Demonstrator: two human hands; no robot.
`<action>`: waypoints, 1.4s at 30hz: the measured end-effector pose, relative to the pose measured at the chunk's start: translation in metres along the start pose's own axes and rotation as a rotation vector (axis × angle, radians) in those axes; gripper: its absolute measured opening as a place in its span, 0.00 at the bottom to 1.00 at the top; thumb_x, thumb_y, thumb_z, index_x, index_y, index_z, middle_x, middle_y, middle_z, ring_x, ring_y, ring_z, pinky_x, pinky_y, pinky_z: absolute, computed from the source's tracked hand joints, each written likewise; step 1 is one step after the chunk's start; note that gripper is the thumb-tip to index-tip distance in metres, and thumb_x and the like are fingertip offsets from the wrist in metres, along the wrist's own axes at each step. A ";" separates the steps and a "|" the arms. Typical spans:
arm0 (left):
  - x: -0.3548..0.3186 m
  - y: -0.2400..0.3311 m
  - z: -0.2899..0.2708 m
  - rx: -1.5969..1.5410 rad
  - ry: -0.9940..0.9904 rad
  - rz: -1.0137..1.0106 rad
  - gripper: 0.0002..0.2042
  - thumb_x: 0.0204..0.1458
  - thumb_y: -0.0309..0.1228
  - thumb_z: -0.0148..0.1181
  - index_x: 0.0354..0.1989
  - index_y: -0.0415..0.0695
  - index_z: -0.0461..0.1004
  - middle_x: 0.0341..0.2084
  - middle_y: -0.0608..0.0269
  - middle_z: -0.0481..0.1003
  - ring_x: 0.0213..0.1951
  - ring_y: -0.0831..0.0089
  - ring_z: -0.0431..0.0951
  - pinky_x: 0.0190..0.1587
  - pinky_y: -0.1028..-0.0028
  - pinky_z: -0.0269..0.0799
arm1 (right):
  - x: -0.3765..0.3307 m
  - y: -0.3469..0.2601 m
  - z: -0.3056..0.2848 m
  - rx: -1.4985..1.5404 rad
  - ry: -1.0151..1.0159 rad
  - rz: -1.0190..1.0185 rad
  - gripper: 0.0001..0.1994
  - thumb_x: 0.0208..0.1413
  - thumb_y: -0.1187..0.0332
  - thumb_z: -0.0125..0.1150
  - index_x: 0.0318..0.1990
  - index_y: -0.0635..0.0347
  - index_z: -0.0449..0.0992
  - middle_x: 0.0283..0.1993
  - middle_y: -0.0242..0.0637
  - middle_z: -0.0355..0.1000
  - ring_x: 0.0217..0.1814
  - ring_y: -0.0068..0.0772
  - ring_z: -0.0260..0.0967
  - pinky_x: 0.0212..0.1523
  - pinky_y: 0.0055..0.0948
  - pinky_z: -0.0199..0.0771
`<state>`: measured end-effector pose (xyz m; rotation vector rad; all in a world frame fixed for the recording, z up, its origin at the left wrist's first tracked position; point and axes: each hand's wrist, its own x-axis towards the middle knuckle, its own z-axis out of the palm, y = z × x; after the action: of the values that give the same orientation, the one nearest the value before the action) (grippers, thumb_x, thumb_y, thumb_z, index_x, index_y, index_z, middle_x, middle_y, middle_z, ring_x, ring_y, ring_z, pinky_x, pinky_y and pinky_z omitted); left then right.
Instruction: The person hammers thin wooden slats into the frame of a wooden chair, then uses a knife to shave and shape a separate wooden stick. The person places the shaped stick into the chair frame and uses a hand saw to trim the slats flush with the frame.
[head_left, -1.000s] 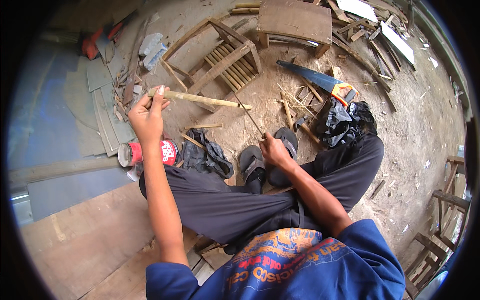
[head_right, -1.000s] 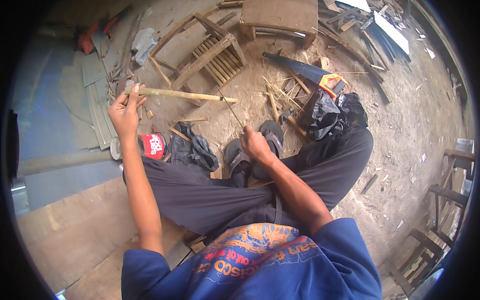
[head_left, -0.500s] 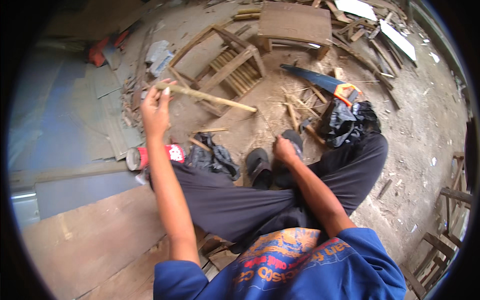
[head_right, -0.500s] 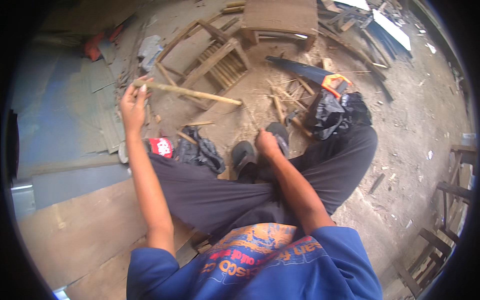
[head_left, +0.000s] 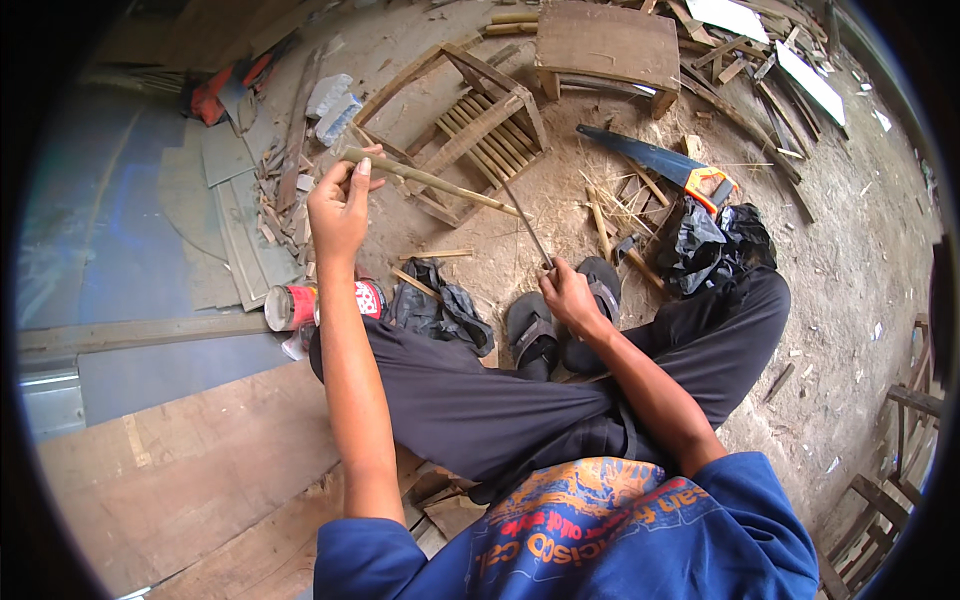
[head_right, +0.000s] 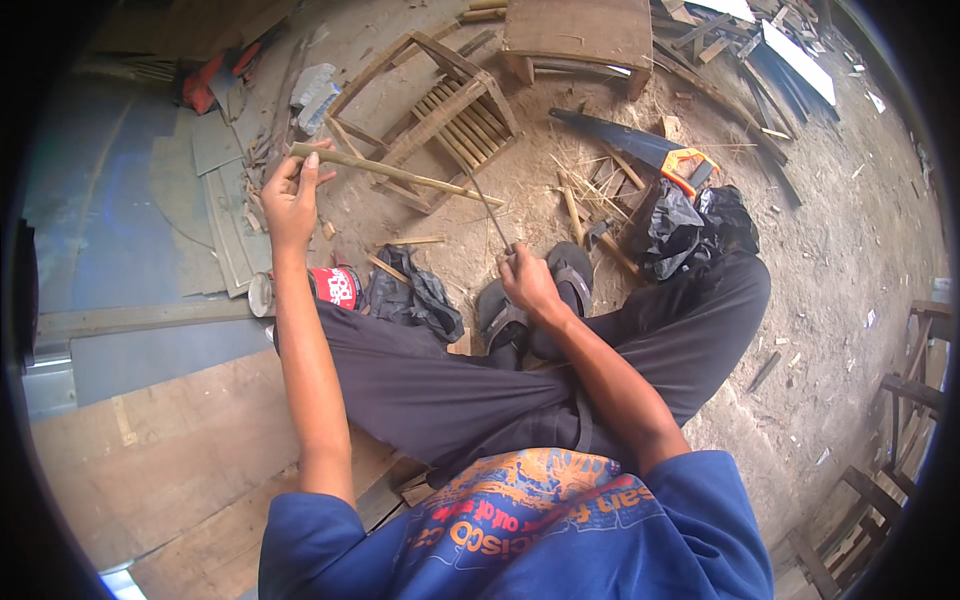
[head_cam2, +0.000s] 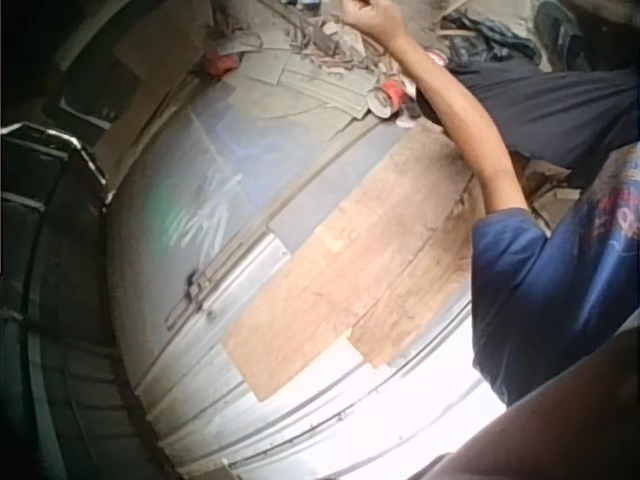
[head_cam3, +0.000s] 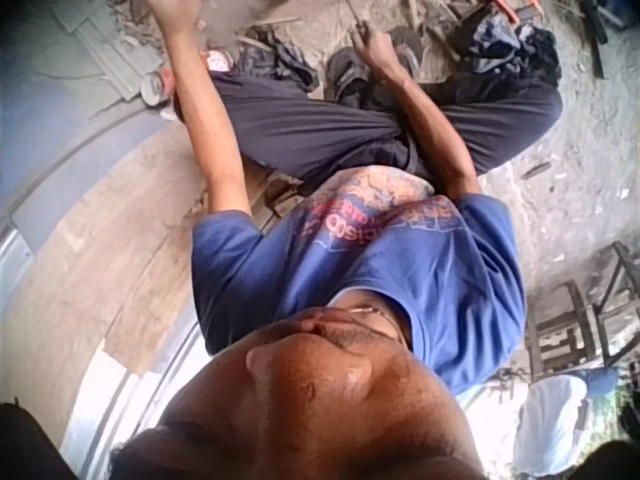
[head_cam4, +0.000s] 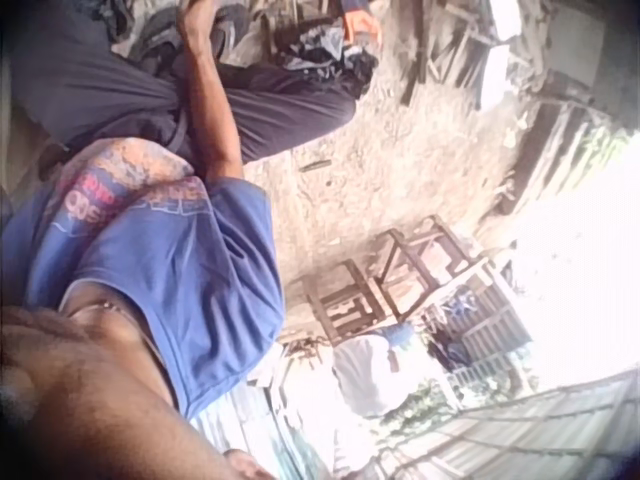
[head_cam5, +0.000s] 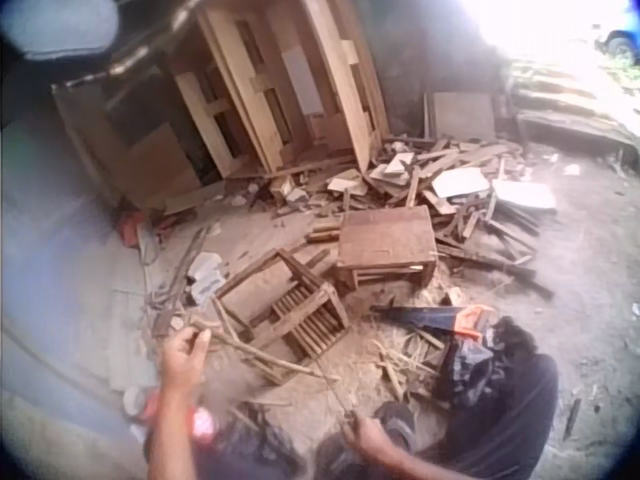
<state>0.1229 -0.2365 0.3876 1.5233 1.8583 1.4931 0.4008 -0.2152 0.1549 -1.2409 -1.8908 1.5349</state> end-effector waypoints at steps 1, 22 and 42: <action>-0.001 -0.002 0.000 -0.001 0.003 0.007 0.13 0.65 0.29 0.52 0.53 0.34 0.74 0.46 0.55 0.80 0.46 0.74 0.79 0.46 0.72 0.80 | -0.001 -0.007 0.002 -0.012 -0.019 -0.013 0.14 0.60 0.65 0.57 0.40 0.71 0.68 0.28 0.57 0.74 0.36 0.65 0.73 0.38 0.54 0.70; -0.008 0.005 0.005 0.000 0.104 -0.056 0.09 0.53 0.22 0.67 0.42 0.36 0.77 0.33 0.62 0.82 0.35 0.81 0.80 0.32 0.81 0.76 | -0.014 -0.043 0.002 0.008 -0.079 -0.099 0.15 0.62 0.66 0.58 0.47 0.71 0.67 0.22 0.53 0.70 0.27 0.60 0.69 0.30 0.49 0.67; -0.012 0.003 -0.014 0.218 0.018 -0.088 0.06 0.52 0.25 0.70 0.37 0.38 0.82 0.27 0.74 0.77 0.30 0.87 0.70 0.33 0.83 0.63 | -0.014 -0.049 -0.008 -0.100 -0.090 -0.246 0.15 0.59 0.67 0.57 0.52 0.60 0.66 0.29 0.60 0.74 0.34 0.67 0.73 0.34 0.57 0.71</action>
<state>0.1188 -0.2540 0.3919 1.5019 2.1283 1.3051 0.3953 -0.2223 0.2060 -0.9499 -2.1115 1.4022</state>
